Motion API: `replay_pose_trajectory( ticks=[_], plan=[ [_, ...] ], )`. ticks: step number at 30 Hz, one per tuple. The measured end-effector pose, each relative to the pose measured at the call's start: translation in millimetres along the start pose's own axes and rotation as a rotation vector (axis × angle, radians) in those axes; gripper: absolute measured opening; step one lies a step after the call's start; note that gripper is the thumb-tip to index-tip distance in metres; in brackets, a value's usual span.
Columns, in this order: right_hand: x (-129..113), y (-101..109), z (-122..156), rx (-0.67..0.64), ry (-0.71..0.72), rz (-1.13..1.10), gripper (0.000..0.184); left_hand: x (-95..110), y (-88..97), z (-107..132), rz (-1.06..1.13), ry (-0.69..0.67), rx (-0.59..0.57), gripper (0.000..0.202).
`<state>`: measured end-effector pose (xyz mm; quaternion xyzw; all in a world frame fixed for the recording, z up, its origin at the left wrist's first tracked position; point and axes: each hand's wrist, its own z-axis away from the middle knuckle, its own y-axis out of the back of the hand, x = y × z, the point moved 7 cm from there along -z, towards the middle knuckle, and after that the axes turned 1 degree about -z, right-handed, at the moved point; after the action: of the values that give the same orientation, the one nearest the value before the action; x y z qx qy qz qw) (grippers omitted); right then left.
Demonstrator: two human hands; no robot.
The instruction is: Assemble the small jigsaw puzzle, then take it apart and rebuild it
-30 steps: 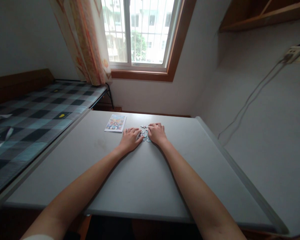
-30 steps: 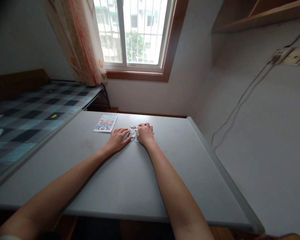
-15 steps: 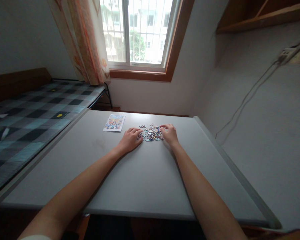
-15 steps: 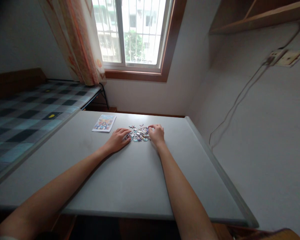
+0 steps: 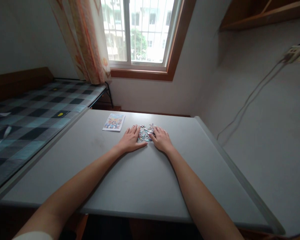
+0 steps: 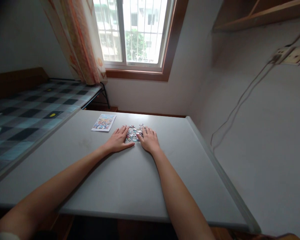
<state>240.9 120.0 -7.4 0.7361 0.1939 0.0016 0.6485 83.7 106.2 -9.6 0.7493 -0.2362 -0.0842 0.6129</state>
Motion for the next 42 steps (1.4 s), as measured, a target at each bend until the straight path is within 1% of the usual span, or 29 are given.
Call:
replay_pose_trajectory(
  ticks=[2, 3, 6, 8, 12, 16, 18, 21, 28, 34, 36, 38, 40, 42],
  plan=[
    [-12, -1, 1, 0.009, 0.033, 0.006, 0.064, -2, -4.0, -5, -0.007, 0.004, -0.006, 0.101],
    [-14, -1, 1, 0.015, 0.01, 0.006, 0.066, -2, -5.5, -7, -0.009, 0.004, -0.006, 0.102],
    [-12, -1, -1, 0.032, -0.065, 0.009, 0.074, -3, -8.1, -17, 0.0, -0.02, -0.013, 0.103],
    [-10, -1, -3, 0.03, -0.079, 0.012, 0.077, -1, -9.2, -24, 0.016, -0.064, -0.032, 0.102],
    [-9, -3, -13, -0.006, -0.034, 0.004, 0.073, 4, -9.3, -38, 0.061, -0.161, -0.062, 0.101],
    [-10, -6, -25, -0.04, 0.014, 0.001, 0.068, 12, -8.6, -46, 0.099, -0.249, -0.058, 0.091],
    [-9, -7, -31, -0.039, 0.026, -0.002, 0.066, 14, -10.2, -50, 0.101, -0.272, -0.074, 0.086],
    [-7, -8, -38, -0.025, 0.037, -0.016, 0.062, 16, -13.4, -58, 0.09, -0.279, -0.097, 0.085],
    [3, -6, -54, 0.024, 0.059, -0.082, 0.054, 18, -22.6, -80, 0.079, -0.299, -0.097, 0.081],
    [13, 0, -67, 0.086, 0.036, -0.143, 0.047, 19, -30.7, -99, 0.068, -0.251, -0.109, 0.082],
    [16, 2, -69, 0.102, 0.026, -0.188, 0.045, 20, -29.0, -100, 0.077, -0.239, -0.091, 0.081],
    [19, 4, -69, 0.132, 0.008, -0.249, 0.045, 21, -24.1, -99, 0.101, -0.243, -0.047, 0.079],
    [24, 7, -68, 0.178, -0.022, -0.314, 0.047, 20, -16.8, -95, 0.14, -0.236, 0.02, 0.076],
    [31, 10, -67, 0.226, -0.072, -0.363, 0.048, 14, -8.9, -92, 0.167, -0.169, 0.11, 0.067]
  ],
)
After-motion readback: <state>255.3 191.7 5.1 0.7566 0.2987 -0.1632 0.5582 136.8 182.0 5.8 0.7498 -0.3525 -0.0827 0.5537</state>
